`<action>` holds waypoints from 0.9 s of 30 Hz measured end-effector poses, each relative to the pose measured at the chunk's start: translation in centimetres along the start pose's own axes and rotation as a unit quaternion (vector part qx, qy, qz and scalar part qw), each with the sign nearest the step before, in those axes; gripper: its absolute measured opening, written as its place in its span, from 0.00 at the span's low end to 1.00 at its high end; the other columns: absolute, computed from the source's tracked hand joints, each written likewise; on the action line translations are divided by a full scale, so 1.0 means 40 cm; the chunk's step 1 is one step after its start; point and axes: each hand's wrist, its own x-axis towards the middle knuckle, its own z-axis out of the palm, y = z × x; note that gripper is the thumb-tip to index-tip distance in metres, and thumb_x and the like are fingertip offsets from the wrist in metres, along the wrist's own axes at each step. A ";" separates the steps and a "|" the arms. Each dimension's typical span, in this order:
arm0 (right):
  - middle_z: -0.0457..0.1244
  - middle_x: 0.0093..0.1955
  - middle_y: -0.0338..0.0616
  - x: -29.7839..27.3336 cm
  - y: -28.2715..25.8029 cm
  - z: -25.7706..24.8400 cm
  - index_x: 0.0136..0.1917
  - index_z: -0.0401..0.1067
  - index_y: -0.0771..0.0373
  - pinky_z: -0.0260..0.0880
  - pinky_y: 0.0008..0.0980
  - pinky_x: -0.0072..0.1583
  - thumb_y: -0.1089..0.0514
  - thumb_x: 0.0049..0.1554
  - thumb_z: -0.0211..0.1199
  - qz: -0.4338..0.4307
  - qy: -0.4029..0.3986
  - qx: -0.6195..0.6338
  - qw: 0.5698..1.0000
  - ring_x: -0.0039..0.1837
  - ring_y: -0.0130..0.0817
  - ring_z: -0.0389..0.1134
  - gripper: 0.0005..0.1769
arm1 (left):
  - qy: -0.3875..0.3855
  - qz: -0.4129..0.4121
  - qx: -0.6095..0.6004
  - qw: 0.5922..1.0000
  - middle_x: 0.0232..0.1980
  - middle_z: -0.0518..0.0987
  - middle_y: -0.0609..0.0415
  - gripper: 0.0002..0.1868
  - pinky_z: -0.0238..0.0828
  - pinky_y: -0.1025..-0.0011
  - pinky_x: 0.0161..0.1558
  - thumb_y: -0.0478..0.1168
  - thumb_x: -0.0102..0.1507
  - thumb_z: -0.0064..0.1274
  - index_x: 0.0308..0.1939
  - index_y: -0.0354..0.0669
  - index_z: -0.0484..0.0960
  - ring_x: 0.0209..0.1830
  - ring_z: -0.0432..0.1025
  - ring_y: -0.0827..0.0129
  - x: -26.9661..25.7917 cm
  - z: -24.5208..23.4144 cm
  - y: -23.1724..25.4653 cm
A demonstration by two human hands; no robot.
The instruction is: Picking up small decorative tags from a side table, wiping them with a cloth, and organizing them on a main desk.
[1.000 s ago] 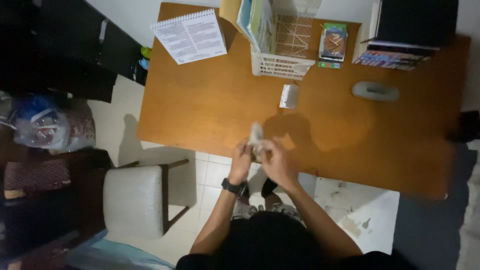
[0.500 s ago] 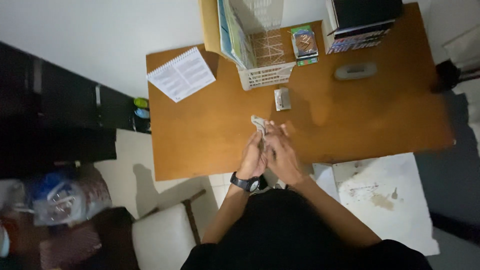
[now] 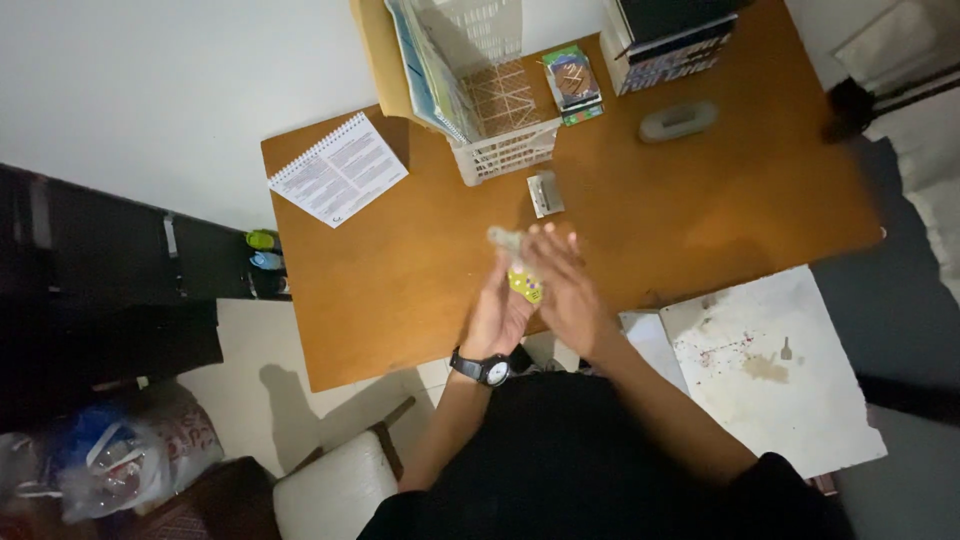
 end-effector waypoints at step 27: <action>0.65 0.68 0.60 -0.121 0.059 -0.096 0.69 0.68 0.66 0.68 0.48 0.66 0.59 0.69 0.51 0.147 0.052 0.212 0.965 0.67 0.56 0.69 0.18 | 0.051 0.061 -0.046 0.996 0.65 0.74 0.52 0.38 0.67 0.64 0.68 0.66 0.71 0.25 0.70 0.42 0.67 0.66 0.69 0.62 0.096 0.155 -0.217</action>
